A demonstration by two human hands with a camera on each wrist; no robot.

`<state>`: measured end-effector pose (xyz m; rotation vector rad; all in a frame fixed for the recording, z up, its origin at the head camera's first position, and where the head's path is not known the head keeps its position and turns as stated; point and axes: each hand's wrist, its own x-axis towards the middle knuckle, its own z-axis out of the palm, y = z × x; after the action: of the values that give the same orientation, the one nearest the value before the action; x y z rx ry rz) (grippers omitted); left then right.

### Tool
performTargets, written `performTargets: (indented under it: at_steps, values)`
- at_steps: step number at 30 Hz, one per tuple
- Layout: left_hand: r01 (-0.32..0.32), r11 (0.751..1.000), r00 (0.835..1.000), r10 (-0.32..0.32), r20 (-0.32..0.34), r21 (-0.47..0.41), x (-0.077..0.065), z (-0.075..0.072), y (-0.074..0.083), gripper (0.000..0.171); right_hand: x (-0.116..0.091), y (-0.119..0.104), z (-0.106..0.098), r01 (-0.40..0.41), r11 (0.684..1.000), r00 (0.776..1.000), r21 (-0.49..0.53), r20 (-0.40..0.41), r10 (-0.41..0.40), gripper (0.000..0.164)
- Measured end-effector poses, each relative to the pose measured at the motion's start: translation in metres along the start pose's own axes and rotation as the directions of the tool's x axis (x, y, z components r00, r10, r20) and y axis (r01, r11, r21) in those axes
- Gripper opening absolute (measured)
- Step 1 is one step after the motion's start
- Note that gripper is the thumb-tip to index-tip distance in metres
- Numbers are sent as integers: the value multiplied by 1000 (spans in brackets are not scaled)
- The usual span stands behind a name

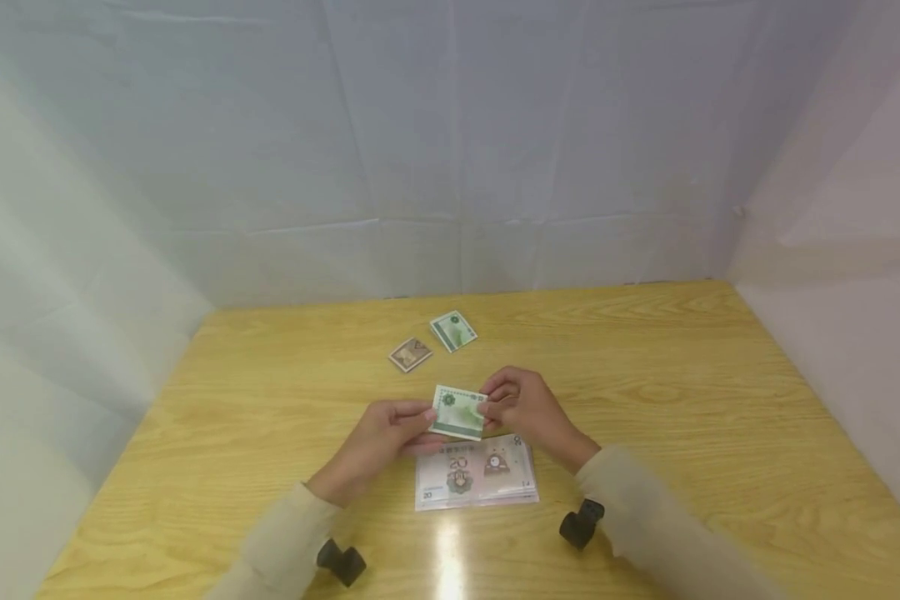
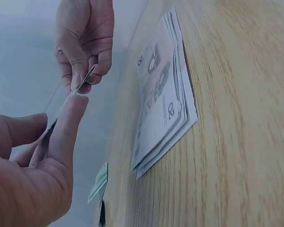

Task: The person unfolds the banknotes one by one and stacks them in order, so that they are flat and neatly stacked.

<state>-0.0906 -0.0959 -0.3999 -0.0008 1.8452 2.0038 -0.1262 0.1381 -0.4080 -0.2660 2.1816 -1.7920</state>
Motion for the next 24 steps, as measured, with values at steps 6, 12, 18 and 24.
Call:
performTargets:
  at_steps: [6,12,18,24]
  values:
    - [24,998,999,-23,27,-59,-1,0,1,33,-3,1,8,-37,999,998,34,-43,39,21]
    - [39,997,999,-36,41,-66,-3,0,1,35,-4,4,13,-61,998,994,28,-84,63,22]
    - [16,997,998,-11,66,-78,-4,2,2,40,-7,5,16,-28,998,997,-61,-75,23,20]
    - [11,998,998,-7,70,-61,-5,2,2,41,-13,0,20,-48,996,998,-74,-31,46,25]
